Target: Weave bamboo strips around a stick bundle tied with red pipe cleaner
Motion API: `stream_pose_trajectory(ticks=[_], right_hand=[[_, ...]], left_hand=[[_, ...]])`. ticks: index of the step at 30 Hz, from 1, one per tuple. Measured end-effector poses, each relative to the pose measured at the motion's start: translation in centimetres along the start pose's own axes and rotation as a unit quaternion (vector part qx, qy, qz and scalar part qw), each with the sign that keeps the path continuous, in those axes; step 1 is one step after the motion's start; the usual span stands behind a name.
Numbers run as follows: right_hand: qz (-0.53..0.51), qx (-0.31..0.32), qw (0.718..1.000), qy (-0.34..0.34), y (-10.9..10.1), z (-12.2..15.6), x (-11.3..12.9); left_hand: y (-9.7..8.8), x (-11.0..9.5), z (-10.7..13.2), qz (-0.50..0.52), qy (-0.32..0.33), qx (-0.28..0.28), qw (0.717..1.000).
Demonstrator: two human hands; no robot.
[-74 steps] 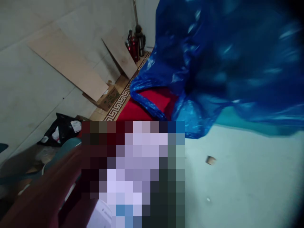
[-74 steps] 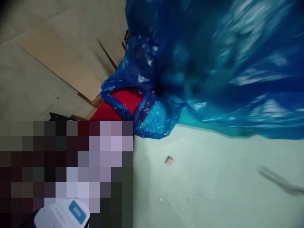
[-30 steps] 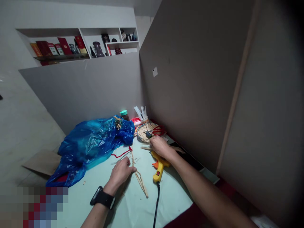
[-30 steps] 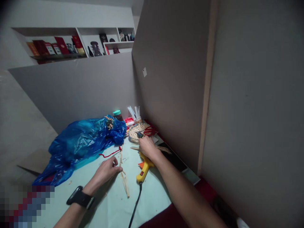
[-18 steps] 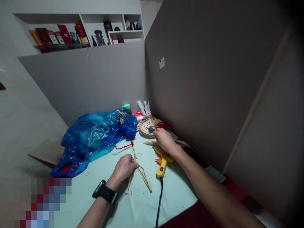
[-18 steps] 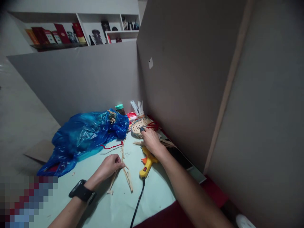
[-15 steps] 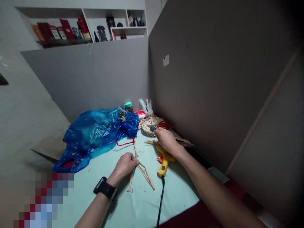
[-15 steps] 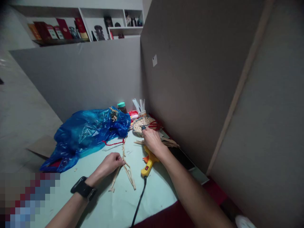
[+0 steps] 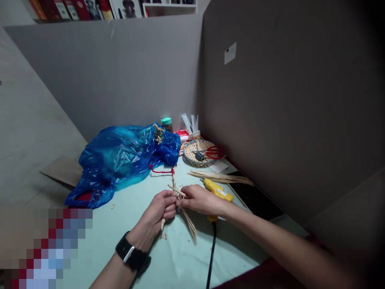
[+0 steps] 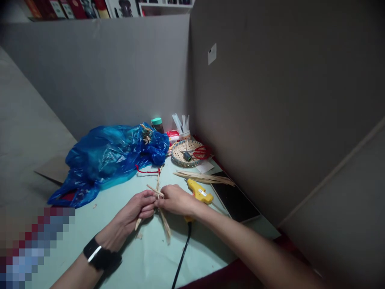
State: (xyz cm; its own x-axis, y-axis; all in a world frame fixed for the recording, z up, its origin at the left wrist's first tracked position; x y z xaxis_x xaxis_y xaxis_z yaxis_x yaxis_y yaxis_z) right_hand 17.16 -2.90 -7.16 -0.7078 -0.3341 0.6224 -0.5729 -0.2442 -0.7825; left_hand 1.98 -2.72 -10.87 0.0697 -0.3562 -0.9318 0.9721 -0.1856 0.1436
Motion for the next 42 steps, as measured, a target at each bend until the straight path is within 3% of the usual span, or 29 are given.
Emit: stream_pose_trajectory(ticks=[6, 16, 22, 28, 34, 38, 42], right_hand=[[-0.114, 0.027, 0.993, 0.006, 0.2, -0.4, -1.9], [-0.129, 0.036, 0.99, -0.039, -0.6, 0.2, -2.4], [-0.102, 0.045, 0.993, -0.024, -1.1, 0.2, -2.2], [-0.072, 0.016, 0.997, -0.026, -1.4, 0.8, -1.7], [-0.033, -0.015, 0.999, -0.014, 1.0, 1.6, -0.2], [0.051, -0.015, 0.998, -0.038, 2.4, 2.2, 0.8], [0.03, -0.018, 0.999, -0.036, 0.4, 1.9, 0.7]], left_hand=[[0.0, 0.2, 0.4, 0.032, -0.02, -0.01, 0.999], [0.0, -0.3, -0.8, 0.022, -0.021, -0.014, 0.999], [-0.2, -0.2, -1.3, 0.068, -0.074, -0.016, 0.995], [-0.1, 0.5, -0.5, 0.016, -0.033, -0.081, 0.996], [0.4, 0.9, 0.0, -0.01, -0.01, -0.114, 0.993], [0.5, 0.7, 0.3, 0.013, -0.011, -0.108, 0.994], [0.4, 0.6, 0.4, 0.055, -0.027, -0.072, 0.996]])
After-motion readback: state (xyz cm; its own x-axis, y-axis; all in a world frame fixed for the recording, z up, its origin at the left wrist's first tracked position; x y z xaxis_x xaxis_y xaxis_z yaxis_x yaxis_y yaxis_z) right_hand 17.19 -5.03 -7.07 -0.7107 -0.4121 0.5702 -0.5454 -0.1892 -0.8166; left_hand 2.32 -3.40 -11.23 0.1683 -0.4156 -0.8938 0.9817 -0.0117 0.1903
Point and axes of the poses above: each hand's wrist, its own z-axis away from the middle knuckle, its own y-axis out of the palm, x = y × z, the point moved 2 cm from there along -z, towards the middle knuckle, and after that the axes turned 7 degrees about -x, right-handed, at the moved point
